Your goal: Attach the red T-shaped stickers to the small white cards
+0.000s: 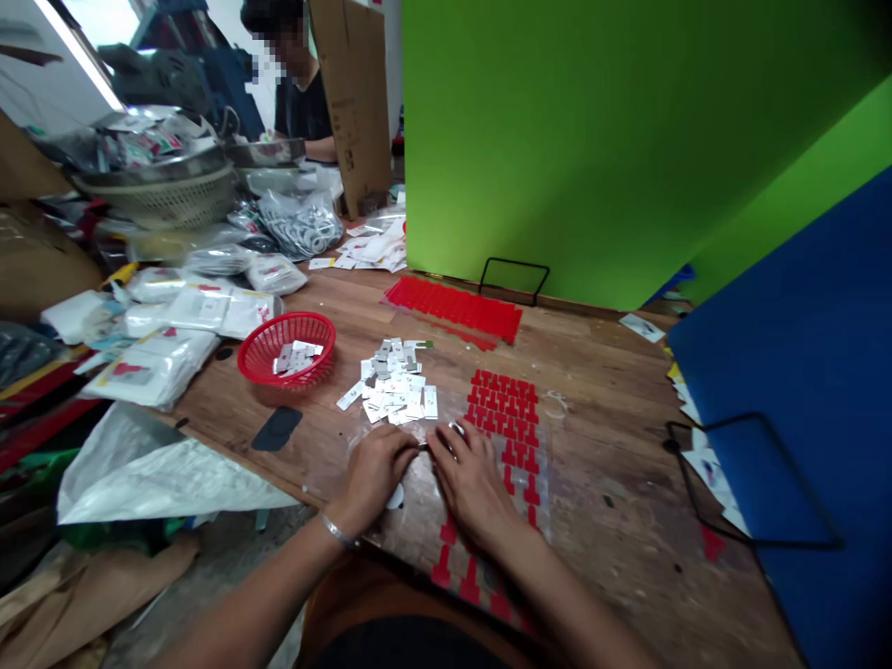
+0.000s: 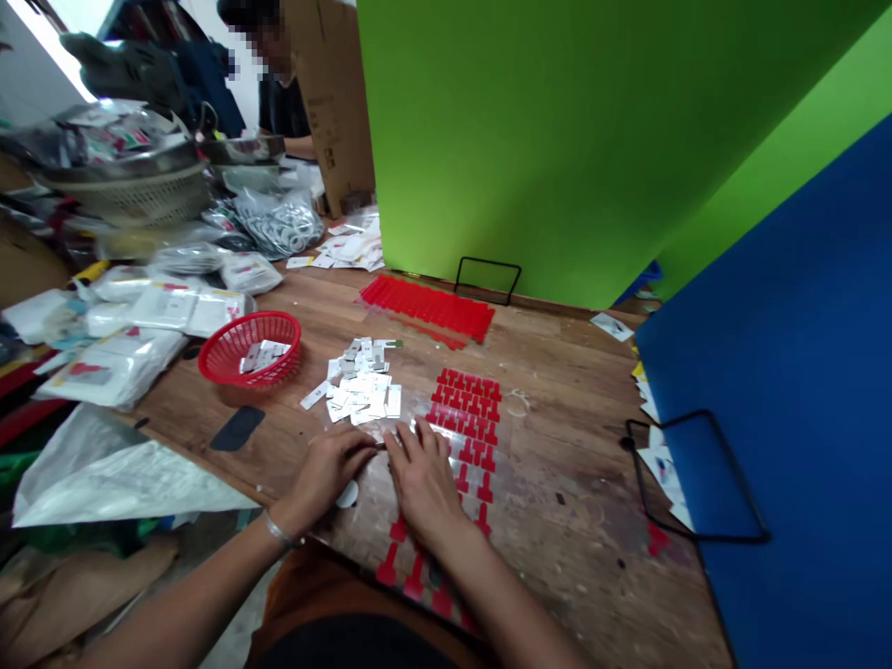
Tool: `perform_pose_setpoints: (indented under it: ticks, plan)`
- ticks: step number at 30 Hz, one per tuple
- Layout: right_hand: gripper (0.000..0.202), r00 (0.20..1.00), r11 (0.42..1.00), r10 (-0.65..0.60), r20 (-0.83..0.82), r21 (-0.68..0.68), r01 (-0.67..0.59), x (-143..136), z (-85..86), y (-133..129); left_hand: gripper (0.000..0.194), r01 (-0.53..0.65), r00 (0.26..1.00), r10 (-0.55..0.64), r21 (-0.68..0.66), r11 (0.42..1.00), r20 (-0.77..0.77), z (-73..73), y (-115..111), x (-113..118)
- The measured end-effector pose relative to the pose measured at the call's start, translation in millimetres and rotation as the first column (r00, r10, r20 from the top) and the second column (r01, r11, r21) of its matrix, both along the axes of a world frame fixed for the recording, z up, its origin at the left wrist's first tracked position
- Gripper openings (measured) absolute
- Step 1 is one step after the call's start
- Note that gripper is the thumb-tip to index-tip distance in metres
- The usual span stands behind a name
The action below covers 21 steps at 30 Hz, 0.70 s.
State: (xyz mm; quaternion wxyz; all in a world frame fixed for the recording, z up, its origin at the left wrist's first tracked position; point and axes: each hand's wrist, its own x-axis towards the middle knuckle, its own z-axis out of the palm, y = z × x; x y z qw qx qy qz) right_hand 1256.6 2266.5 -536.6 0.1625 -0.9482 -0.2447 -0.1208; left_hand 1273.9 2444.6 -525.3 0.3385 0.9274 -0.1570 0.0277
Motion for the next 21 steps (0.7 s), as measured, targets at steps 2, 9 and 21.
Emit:
perform_pose_setpoints:
  ticks: [2,9,21]
  plan:
    - [0.040,1.000,0.999,0.013,0.009,-0.038,-0.012,0,-1.8,2,0.011,-0.025,1.000,0.025,-0.026,0.999,-0.002,-5.5,1,0]
    - [0.042,0.997,1.000,0.030,0.069,-0.011,-0.029,0,-9.6,7,0.011,-0.017,1.000,0.017,-0.026,1.000,0.006,-9.2,4,4]
    - [0.042,0.995,0.995,0.097,0.011,0.031,-0.097,-2,-0.2,9,0.013,-0.032,0.999,0.033,0.006,0.999,-0.036,-3.7,4,3]
